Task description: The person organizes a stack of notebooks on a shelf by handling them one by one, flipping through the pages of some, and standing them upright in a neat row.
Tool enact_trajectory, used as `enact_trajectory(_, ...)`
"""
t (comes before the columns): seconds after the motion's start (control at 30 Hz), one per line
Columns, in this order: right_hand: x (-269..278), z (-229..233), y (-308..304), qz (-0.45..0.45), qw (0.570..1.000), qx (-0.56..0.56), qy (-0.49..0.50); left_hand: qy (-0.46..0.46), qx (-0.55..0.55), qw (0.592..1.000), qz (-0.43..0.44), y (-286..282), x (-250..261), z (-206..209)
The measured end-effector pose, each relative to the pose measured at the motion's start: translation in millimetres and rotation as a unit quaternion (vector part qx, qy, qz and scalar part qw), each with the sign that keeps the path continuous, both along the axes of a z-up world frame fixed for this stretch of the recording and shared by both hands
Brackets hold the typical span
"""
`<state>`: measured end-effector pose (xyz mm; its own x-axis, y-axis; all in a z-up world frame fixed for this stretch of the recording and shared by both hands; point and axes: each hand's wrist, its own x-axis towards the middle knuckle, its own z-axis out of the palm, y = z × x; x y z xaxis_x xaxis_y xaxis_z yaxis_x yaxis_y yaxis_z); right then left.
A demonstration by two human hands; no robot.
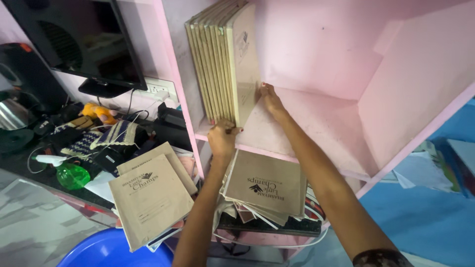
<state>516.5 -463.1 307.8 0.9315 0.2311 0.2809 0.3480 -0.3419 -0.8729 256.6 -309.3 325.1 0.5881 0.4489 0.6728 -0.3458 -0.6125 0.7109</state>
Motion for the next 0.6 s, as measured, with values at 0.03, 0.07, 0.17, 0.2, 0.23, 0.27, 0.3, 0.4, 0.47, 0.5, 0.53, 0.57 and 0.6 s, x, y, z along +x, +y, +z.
enact_trajectory(0.03,8,-1,1,0.017,1.0,0.017,-0.003,-0.001,0.005,1.0,0.008,-1,0,-1)
enact_trajectory(0.07,13,1,2,0.034,0.999,0.034,-0.006,-0.003,0.011,1.0,0.015,-2,0,-1)
enact_trajectory(0.17,22,3,3,0.064,0.995,0.075,0.031,-0.002,-0.051,0.999,0.009,-7,-1,-2)
enact_trajectory(0.2,24,4,3,0.067,0.994,0.075,0.032,-0.003,-0.051,0.999,0.012,-7,-3,-3)
enact_trajectory(0.23,27,7,6,0.093,0.989,0.112,0.03,-0.005,-0.04,0.999,0.015,-7,-4,-2)
enact_trajectory(0.27,28,10,8,0.119,0.981,0.149,0.028,-0.008,-0.029,0.999,0.019,-6,-4,-1)
enact_trajectory(0.3,29,10,8,0.119,0.981,0.149,0.03,-0.007,-0.029,0.999,0.019,-7,-4,-1)
enact_trajectory(0.4,33,13,5,0.077,0.985,0.113,0.101,0.0,-0.061,0.998,0.015,-8,-1,-1)
enact_trajectory(0.47,38,13,5,0.067,0.988,0.081,0.112,0.003,-0.046,0.998,0.033,-8,1,-1)
enact_trajectory(0.5,41,14,6,0.069,0.988,0.08,0.111,0.002,-0.047,0.998,0.035,-8,1,0)
enact_trajectory(0.53,45,14,7,0.08,0.987,0.084,0.112,-0.003,-0.035,0.999,0.038,-8,1,1)
enact_trajectory(0.57,48,13,7,0.092,0.985,0.088,0.114,-0.007,-0.023,0.999,0.04,-7,0,1)
enact_trajectory(0.6,53,12,8,0.094,0.985,0.088,0.114,-0.007,-0.023,0.999,0.043,-6,0,2)
